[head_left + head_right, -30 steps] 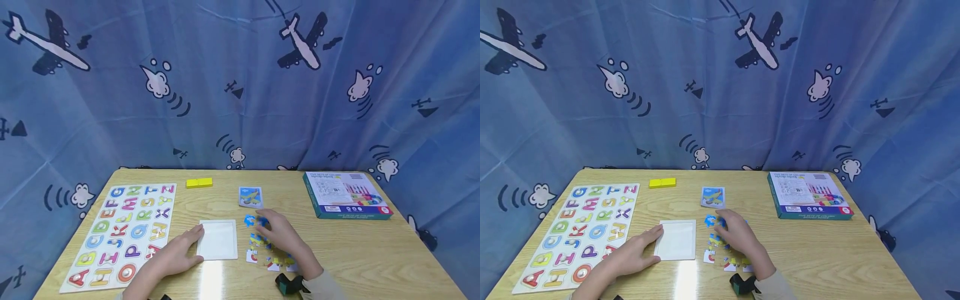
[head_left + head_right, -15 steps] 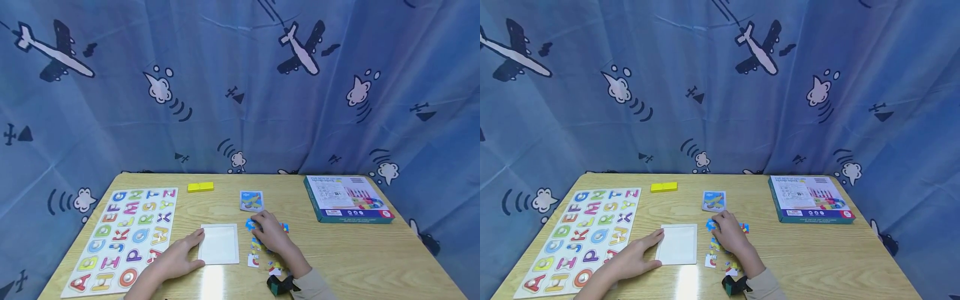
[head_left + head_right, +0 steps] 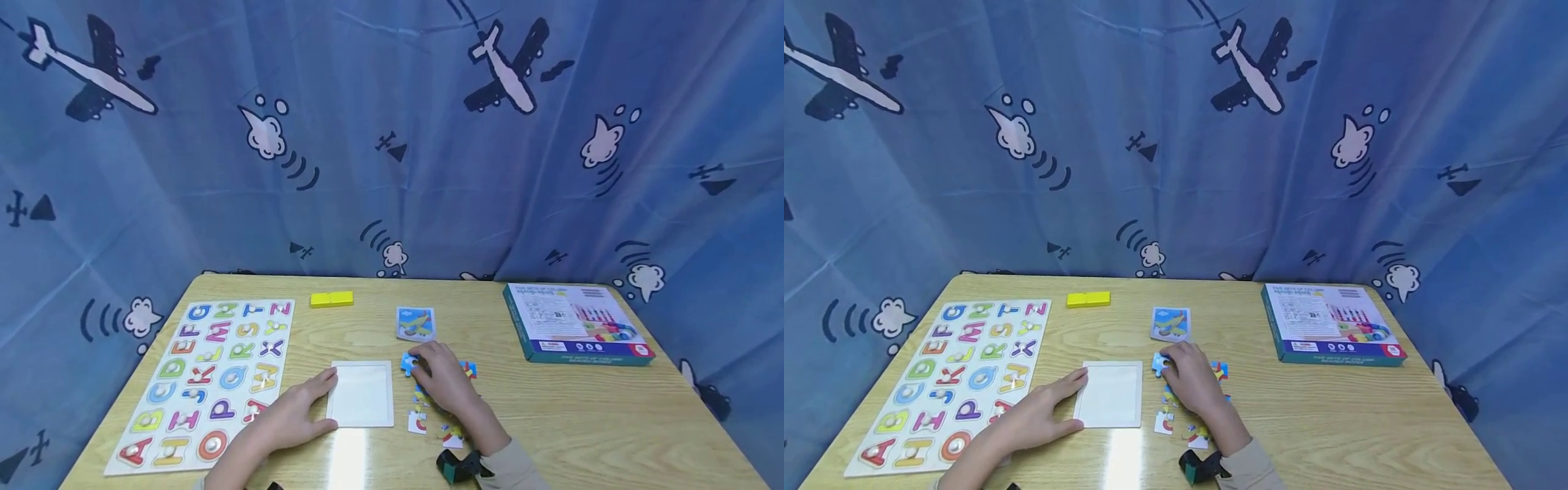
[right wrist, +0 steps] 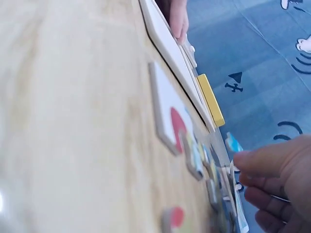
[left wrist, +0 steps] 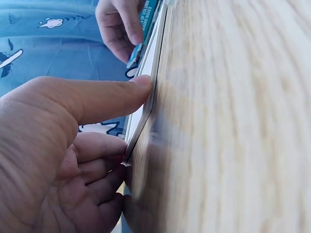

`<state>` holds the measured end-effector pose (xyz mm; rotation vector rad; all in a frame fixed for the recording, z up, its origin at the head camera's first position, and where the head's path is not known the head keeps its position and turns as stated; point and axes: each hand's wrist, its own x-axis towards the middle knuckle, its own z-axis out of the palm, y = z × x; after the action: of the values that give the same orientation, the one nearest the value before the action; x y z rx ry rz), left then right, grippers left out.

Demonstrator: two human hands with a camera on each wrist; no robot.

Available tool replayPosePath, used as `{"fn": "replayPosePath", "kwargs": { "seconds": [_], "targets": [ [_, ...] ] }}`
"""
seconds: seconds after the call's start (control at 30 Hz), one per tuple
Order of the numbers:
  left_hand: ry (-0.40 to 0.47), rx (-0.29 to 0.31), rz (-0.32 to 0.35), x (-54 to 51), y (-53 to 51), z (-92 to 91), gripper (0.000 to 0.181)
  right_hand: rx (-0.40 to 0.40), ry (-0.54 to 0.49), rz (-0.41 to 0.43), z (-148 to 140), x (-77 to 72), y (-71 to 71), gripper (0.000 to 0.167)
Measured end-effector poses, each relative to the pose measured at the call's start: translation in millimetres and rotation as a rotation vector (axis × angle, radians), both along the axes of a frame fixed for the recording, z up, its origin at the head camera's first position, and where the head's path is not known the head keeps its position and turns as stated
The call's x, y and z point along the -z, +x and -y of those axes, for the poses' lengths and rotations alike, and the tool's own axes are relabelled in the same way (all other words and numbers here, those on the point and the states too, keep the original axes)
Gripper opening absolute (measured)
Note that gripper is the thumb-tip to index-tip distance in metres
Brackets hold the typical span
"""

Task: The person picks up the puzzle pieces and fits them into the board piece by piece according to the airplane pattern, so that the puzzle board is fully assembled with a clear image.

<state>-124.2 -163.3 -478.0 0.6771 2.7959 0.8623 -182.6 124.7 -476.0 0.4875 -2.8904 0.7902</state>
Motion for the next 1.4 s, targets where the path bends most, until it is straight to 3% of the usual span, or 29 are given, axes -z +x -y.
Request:
{"fn": "replayPosePath", "kwargs": {
  "seconds": [0.23, 0.63, 1.0, 1.4],
  "targets": [
    [0.007, -0.007, 0.021, -3.1, -2.0, -2.8, 0.074, -0.102, -0.068, -0.006, 11, -14.1, 6.1, 0.026],
    [0.02, -0.024, 0.032, -4.2, 0.3, -1.5, 0.075, -0.264, -0.021, 0.034, 58, -22.1, 8.2, 0.027],
    [0.016, -0.012, 0.039, -3.7, 0.3, -0.4, 0.075, -0.305, 0.012, 0.042, 87, -11.3, 6.1, 0.027],
    [0.015, 0.001, 0.033, -5.0, -0.3, 0.2, 0.074, -0.298, 0.011, -0.03, 95, 1.5, 6.1, 0.026]
  ]
}}
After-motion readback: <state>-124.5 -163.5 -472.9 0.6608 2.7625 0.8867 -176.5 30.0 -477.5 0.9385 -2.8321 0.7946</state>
